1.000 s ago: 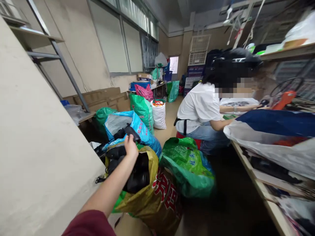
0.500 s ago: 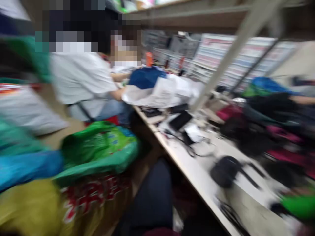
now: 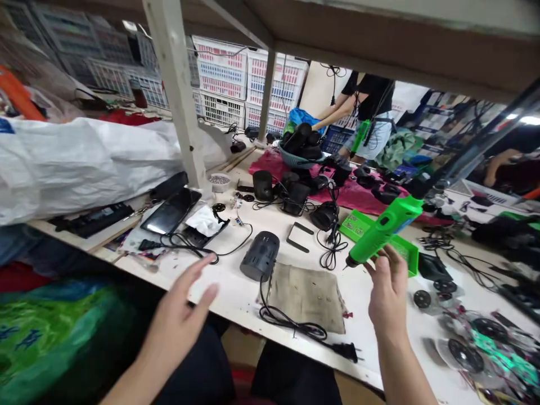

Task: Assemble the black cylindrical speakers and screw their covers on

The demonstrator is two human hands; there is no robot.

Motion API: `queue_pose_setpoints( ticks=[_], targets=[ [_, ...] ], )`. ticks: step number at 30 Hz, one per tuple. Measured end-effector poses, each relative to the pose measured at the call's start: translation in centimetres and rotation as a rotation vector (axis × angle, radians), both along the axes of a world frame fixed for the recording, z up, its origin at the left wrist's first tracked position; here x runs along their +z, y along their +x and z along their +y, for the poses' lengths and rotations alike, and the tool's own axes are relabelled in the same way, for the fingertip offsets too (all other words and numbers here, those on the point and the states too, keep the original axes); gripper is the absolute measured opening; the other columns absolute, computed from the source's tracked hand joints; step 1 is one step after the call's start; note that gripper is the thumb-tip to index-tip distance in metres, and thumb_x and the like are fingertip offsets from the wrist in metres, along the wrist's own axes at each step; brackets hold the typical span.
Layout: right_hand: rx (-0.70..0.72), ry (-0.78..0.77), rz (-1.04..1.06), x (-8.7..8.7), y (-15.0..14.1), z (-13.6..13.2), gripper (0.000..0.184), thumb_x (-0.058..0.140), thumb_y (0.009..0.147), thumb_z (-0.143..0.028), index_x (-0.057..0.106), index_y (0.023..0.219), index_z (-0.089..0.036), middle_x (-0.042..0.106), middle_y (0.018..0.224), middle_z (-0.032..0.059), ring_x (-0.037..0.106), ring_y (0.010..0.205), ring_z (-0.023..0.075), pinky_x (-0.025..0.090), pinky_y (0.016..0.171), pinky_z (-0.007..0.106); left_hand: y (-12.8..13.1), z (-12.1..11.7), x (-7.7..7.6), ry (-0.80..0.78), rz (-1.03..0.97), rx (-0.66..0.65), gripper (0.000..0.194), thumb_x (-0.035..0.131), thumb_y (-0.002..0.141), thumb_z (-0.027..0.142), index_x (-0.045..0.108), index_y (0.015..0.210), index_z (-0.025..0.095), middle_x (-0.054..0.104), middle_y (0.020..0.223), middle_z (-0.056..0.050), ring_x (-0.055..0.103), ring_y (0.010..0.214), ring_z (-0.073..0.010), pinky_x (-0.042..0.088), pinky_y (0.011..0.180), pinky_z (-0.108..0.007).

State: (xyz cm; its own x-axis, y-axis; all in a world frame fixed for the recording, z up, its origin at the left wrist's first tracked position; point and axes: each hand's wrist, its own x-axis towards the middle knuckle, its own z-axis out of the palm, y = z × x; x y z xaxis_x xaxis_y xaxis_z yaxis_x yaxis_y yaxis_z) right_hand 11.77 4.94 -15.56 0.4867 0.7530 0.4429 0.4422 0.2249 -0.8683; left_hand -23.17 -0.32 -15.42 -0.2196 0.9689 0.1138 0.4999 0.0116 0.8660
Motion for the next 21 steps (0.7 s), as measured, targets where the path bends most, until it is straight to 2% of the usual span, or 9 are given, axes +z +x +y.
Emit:
queue_pose_setpoints(
  ticks=[2, 4, 6, 8, 10, 12, 15, 18, 21],
  targets=[
    [-0.014, -0.020, -0.037, -0.8, 0.3, -1.1, 0.042, 0.044, 0.093, -0.045, 0.044, 0.127, -0.022, 0.053, 0.123, 0.0114, 0.055, 0.109, 0.0229, 0.047, 0.090, 0.046, 3.0, 1.7, -0.9, -0.063, 0.025, -0.105, 0.064, 0.051, 0.085, 0.057, 0.039, 0.141, 0.028, 0.044, 0.147, -0.011, 0.042, 0.132, -0.0350, 0.051, 0.091, -0.048],
    [0.002, -0.036, -0.120, -1.1, -0.1, -1.7, 0.035, 0.046, 0.093, -0.042, 0.047, 0.121, -0.020, 0.056, 0.112, 0.0106, 0.057, 0.101, 0.0218, 0.048, 0.087, 0.044, 5.7, 3.6, -2.1, -0.086, 0.051, -0.172, 0.075, 0.054, 0.084, 0.056, 0.029, 0.146, 0.024, 0.037, 0.151, -0.014, 0.035, 0.137, -0.0343, 0.039, 0.105, -0.053],
    [0.110, -0.072, -0.249, -0.8, -1.3, -1.2, 0.030, 0.046, 0.093, -0.041, 0.052, 0.114, -0.021, 0.058, 0.104, 0.0089, 0.059, 0.093, 0.0203, 0.050, 0.083, 0.040, 7.4, 5.1, -3.2, -0.088, 0.062, -0.180, 0.080, 0.059, 0.081, 0.053, 0.027, 0.147, 0.021, 0.035, 0.151, -0.015, 0.033, 0.139, -0.0330, 0.031, 0.110, -0.054],
    [0.308, -0.152, -0.407, -0.3, -3.1, 0.7, 0.026, 0.049, 0.092, -0.041, 0.059, 0.107, -0.022, 0.062, 0.100, 0.0073, 0.062, 0.087, 0.0188, 0.052, 0.079, 0.034, 8.2, 5.9, -4.1, -0.073, 0.030, -0.162, 0.078, 0.064, 0.079, 0.047, 0.030, 0.146, 0.024, 0.037, 0.150, -0.013, 0.035, 0.137, -0.0322, 0.030, 0.111, -0.053],
    [0.455, -0.257, -0.553, 0.1, -5.3, 3.8, 0.027, 0.049, 0.093, -0.038, 0.060, 0.114, -0.024, 0.063, 0.107, 0.0068, 0.063, 0.086, 0.0172, 0.052, 0.079, 0.032, 8.3, 6.0, -4.7, -0.051, -0.103, -0.115, 0.075, 0.071, 0.075, 0.040, 0.038, 0.142, 0.028, 0.041, 0.148, -0.010, 0.039, 0.134, -0.0321, 0.030, 0.111, -0.052],
    [0.473, -0.366, -0.665, -0.1, -7.2, 7.4, 0.032, 0.049, 0.094, -0.035, 0.056, 0.123, -0.023, 0.060, 0.117, 0.0095, 0.062, 0.096, 0.0201, 0.051, 0.084, 0.036, 8.0, 5.9, -5.0, -0.049, -0.345, -0.058, 0.074, 0.078, 0.069, 0.034, 0.047, 0.136, 0.029, 0.044, 0.145, -0.008, 0.044, 0.130, -0.0334, 0.030, 0.111, -0.051],
    [0.471, -0.516, -0.801, -0.9, -8.9, 11.1, 0.031, 0.056, 0.092, -0.034, 0.057, 0.118, -0.016, 0.058, 0.121, 0.0104, 0.061, 0.101, 0.0220, 0.052, 0.084, 0.042, 7.4, 5.7, -5.2, -0.038, -0.622, -0.020, 0.075, 0.081, 0.066, 0.031, 0.049, 0.134, 0.027, 0.047, 0.143, -0.008, 0.048, 0.127, -0.0323, 0.032, 0.110, -0.044],
    [0.518, -0.542, -0.922, -1.5, -9.2, 10.9, 0.029, 0.058, 0.092, -0.031, 0.057, 0.116, -0.016, 0.058, 0.121, 0.0083, 0.061, 0.099, 0.0200, 0.053, 0.084, 0.041, 6.5, 5.5, -5.2, -0.006, -0.757, -0.026, 0.070, 0.073, 0.075, 0.037, 0.043, 0.138, 0.031, 0.046, 0.145, -0.004, 0.044, 0.131, -0.0274, 0.036, 0.107, -0.034],
    [0.548, -0.506, -1.004, -1.8, -8.7, 8.5, 0.031, 0.057, 0.092, -0.030, 0.056, 0.120, -0.016, 0.060, 0.118, 0.0087, 0.061, 0.101, 0.0205, 0.051, 0.088, 0.043, 5.5, 5.3, -5.0, -0.056, -0.932, -0.098, 0.057, 0.063, 0.081, 0.046, 0.051, 0.133, 0.025, 0.059, 0.133, -0.009, 0.053, 0.124, -0.0293, 0.047, 0.097, -0.037]
  ],
)
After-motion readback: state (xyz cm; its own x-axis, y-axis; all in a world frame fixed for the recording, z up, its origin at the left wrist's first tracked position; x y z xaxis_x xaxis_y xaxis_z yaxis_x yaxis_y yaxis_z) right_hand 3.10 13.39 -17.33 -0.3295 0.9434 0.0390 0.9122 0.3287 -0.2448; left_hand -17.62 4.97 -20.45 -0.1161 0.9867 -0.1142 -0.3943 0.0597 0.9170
